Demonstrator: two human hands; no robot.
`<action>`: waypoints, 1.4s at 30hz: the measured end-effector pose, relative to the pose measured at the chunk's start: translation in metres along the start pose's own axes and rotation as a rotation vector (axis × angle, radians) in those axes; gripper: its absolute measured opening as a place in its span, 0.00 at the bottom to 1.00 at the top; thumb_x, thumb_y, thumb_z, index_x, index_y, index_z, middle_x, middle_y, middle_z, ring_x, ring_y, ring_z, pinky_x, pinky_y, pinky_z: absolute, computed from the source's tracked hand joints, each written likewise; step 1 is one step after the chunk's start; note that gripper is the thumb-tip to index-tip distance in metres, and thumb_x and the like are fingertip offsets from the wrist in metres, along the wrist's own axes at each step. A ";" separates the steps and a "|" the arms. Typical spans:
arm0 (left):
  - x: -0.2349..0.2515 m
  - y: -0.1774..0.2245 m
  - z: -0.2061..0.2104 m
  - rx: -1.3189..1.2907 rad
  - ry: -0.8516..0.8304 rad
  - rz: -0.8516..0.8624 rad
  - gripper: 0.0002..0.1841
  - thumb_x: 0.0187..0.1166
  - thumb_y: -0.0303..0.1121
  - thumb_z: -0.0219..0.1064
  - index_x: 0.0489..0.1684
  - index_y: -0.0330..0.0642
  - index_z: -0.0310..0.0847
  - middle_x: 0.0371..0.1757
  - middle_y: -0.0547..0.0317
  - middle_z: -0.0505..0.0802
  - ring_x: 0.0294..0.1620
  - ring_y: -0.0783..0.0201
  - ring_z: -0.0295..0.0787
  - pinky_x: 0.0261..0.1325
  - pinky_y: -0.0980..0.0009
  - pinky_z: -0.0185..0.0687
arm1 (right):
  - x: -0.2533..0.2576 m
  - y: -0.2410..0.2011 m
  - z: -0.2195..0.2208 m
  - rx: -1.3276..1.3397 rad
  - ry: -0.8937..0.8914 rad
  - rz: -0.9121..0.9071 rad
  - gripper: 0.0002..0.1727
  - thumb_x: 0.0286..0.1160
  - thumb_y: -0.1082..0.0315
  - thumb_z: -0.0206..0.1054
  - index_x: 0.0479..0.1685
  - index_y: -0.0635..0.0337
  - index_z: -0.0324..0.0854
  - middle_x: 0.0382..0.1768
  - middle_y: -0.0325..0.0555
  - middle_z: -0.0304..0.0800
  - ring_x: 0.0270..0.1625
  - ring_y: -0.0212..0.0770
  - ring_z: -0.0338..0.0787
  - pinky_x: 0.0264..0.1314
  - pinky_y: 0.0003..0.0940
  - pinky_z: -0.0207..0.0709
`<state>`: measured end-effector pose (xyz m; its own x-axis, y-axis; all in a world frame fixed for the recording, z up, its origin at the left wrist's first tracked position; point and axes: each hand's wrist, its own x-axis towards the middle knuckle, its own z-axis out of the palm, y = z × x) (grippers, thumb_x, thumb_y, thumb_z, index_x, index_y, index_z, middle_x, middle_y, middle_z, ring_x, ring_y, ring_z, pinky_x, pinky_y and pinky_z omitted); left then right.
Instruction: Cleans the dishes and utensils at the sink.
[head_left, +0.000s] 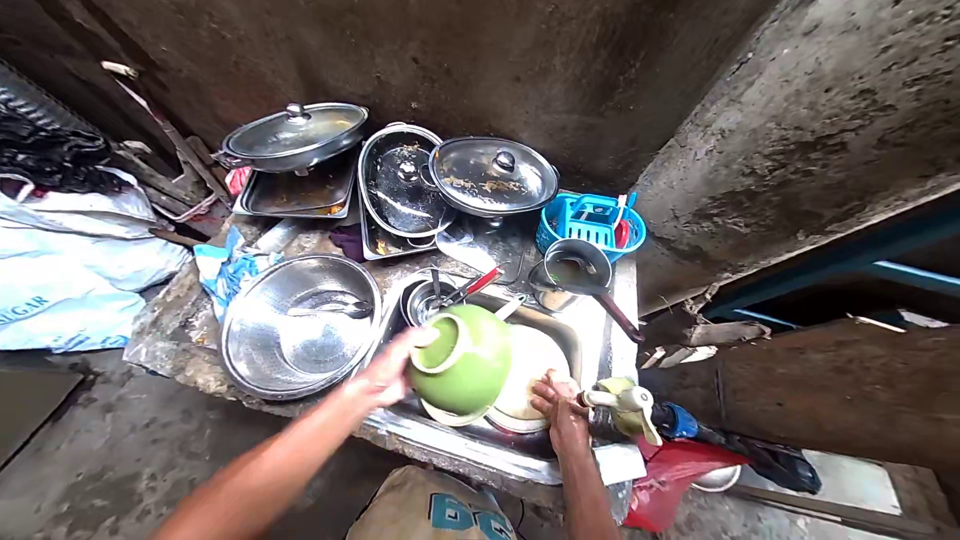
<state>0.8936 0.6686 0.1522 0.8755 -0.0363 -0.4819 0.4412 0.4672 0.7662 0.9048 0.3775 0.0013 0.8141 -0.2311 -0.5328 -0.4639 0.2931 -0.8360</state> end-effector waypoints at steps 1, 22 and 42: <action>-0.008 0.017 -0.020 0.029 0.065 0.073 0.16 0.87 0.40 0.47 0.60 0.45 0.77 0.46 0.58 0.94 0.48 0.64 0.93 0.51 0.63 0.92 | -0.002 0.000 0.002 -0.051 -0.008 -0.017 0.19 0.89 0.62 0.60 0.64 0.70 0.77 0.47 0.57 0.92 0.40 0.47 0.94 0.39 0.42 0.90; 0.037 0.045 -0.255 1.085 0.350 -0.173 0.28 0.86 0.55 0.55 0.71 0.41 0.80 0.73 0.39 0.82 0.71 0.45 0.79 0.64 0.42 0.76 | -0.009 0.057 0.172 -1.507 -0.484 -0.029 0.30 0.89 0.48 0.54 0.78 0.59 0.74 0.71 0.59 0.84 0.72 0.58 0.86 0.70 0.60 0.78; 0.069 -0.141 -0.016 0.410 -0.108 0.030 0.28 0.92 0.40 0.48 0.89 0.37 0.58 0.80 0.44 0.79 0.74 0.52 0.83 0.69 0.53 0.85 | -0.022 -0.006 0.057 -1.062 -0.066 -0.162 0.14 0.76 0.63 0.65 0.51 0.61 0.88 0.42 0.53 0.93 0.49 0.50 0.92 0.56 0.52 0.83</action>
<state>0.8886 0.6148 0.0041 0.8952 -0.1306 -0.4262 0.4380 0.0803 0.8954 0.9096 0.4340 0.0255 0.8957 -0.1346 -0.4238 -0.3889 -0.6994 -0.5997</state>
